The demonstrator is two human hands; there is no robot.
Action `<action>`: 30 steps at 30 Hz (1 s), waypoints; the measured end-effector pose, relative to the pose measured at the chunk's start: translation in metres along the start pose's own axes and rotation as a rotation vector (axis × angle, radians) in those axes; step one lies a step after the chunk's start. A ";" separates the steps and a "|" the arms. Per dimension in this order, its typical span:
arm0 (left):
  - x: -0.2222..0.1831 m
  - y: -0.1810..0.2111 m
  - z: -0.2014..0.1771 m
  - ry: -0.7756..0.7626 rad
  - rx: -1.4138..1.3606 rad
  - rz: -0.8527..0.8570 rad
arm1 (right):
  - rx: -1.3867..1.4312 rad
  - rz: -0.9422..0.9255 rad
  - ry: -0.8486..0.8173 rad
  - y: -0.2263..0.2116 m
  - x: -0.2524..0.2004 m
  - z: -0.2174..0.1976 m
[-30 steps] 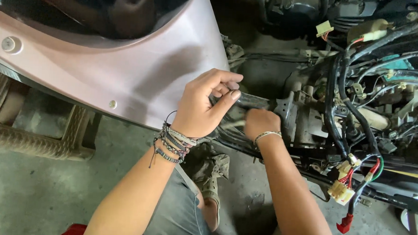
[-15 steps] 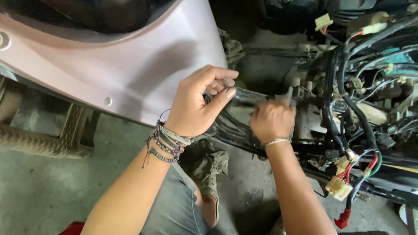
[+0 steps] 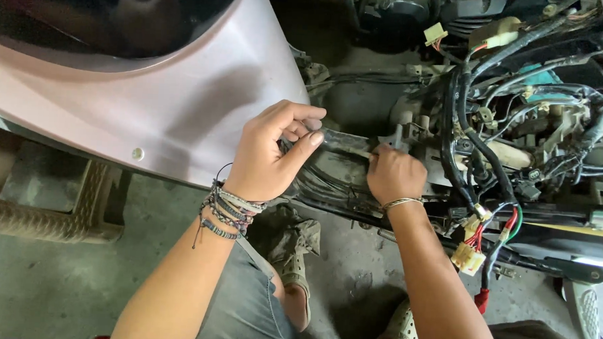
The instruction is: Repairing the electrical wiring harness and internal components of a scooter using hands and a small tool.
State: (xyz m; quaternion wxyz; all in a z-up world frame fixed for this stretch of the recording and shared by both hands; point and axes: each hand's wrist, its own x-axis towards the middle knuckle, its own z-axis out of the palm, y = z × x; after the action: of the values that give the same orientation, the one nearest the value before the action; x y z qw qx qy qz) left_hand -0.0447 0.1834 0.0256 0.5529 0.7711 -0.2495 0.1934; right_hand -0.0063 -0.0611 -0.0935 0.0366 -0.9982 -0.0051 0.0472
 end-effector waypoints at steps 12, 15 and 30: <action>-0.005 -0.020 -0.007 0.060 0.013 -0.079 | 0.445 -0.007 -0.328 -0.086 0.035 0.064; -0.005 -0.024 -0.007 0.059 0.020 -0.083 | -0.055 -0.014 -0.281 -0.073 0.039 0.076; -0.001 -0.009 -0.005 0.029 0.001 -0.045 | 0.485 -0.142 -0.279 -0.074 0.009 0.003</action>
State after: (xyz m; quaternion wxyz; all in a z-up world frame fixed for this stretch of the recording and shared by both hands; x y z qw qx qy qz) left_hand -0.0400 0.1904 0.0195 0.5605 0.7739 -0.2237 0.1922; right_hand 0.0017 0.0132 -0.0919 0.2766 -0.9412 -0.0687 0.1813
